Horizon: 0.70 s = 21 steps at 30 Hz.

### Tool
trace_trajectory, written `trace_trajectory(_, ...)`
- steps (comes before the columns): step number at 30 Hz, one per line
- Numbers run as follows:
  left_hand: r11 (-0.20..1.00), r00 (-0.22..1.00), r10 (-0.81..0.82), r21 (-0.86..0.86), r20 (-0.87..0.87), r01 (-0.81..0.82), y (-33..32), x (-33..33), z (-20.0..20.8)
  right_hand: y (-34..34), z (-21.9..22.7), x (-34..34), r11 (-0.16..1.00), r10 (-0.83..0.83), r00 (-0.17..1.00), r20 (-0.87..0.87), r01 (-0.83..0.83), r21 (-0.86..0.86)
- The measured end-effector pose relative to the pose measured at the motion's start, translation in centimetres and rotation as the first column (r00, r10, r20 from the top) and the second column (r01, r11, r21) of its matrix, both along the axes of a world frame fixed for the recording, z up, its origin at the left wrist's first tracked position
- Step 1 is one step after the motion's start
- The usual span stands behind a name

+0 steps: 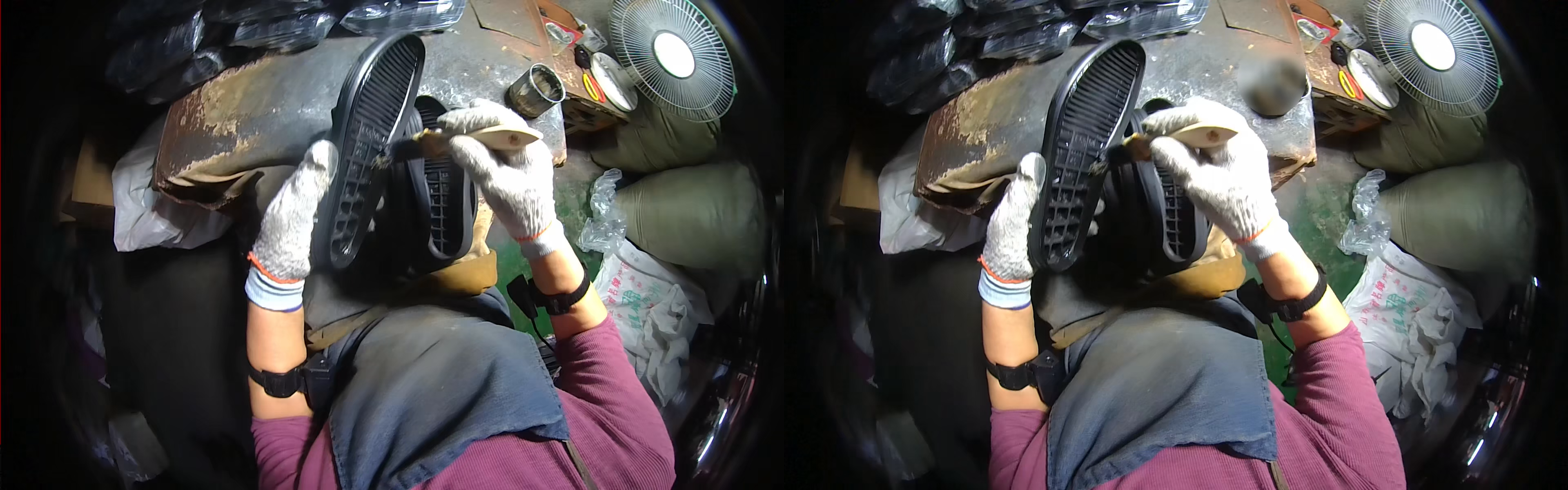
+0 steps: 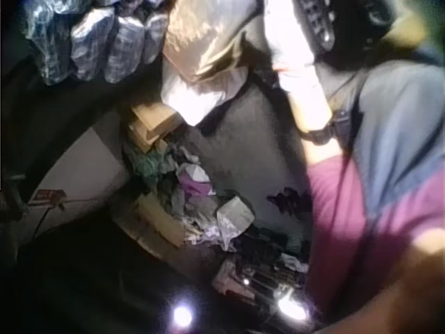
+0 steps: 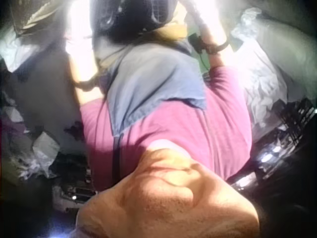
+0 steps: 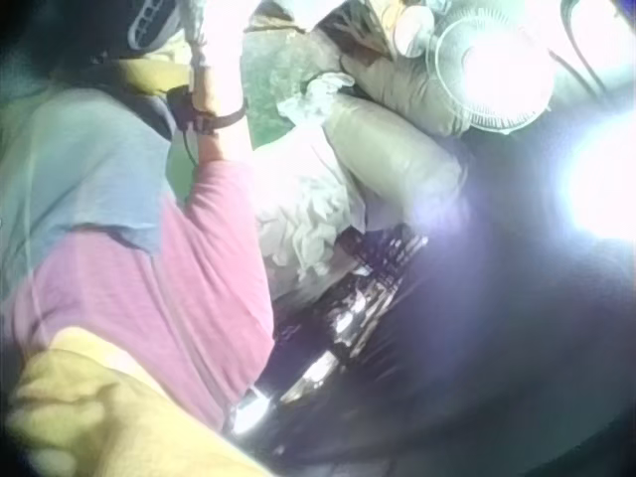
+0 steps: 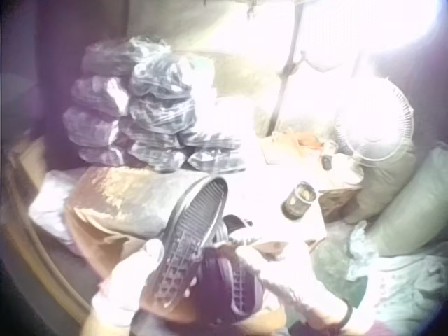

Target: Applying adhesive to the underside of black shoe soles using a brush.

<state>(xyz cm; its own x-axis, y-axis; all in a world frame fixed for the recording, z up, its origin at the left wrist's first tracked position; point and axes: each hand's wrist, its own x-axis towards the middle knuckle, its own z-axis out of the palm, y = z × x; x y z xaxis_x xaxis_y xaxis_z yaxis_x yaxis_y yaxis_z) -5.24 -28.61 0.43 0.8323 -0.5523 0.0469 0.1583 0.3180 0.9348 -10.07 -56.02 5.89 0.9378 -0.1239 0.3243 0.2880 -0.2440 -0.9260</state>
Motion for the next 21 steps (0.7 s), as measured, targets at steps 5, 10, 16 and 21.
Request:
trace_trajectory(5,0.847,0.734,-0.435,-0.515,-0.521,0.136,-0.2,-0.7,-1.1,-4.0,-0.7,4.4,0.894,-0.165,0.947,0.276,0.261,-0.363)
trace_trajectory(10,0.846,0.661,-0.453,-0.522,-0.598,0.107,-0.7,-1.9,-0.7,-3.5,-0.1,4.5,0.755,-0.022,0.916,0.400,0.277,-0.594)
trace_trajectory(16,0.846,0.705,-0.423,-0.526,-0.569,0.084,-0.4,-3.0,-1.7,-3.2,0.8,7.0,0.657,0.050,0.846,0.531,0.372,-0.655)
trace_trajectory(21,0.814,0.670,-0.411,-0.580,-0.618,-0.035,-1.9,-3.9,0.0,-2.0,1.0,9.8,0.671,0.140,0.818,0.558,0.336,-0.661)
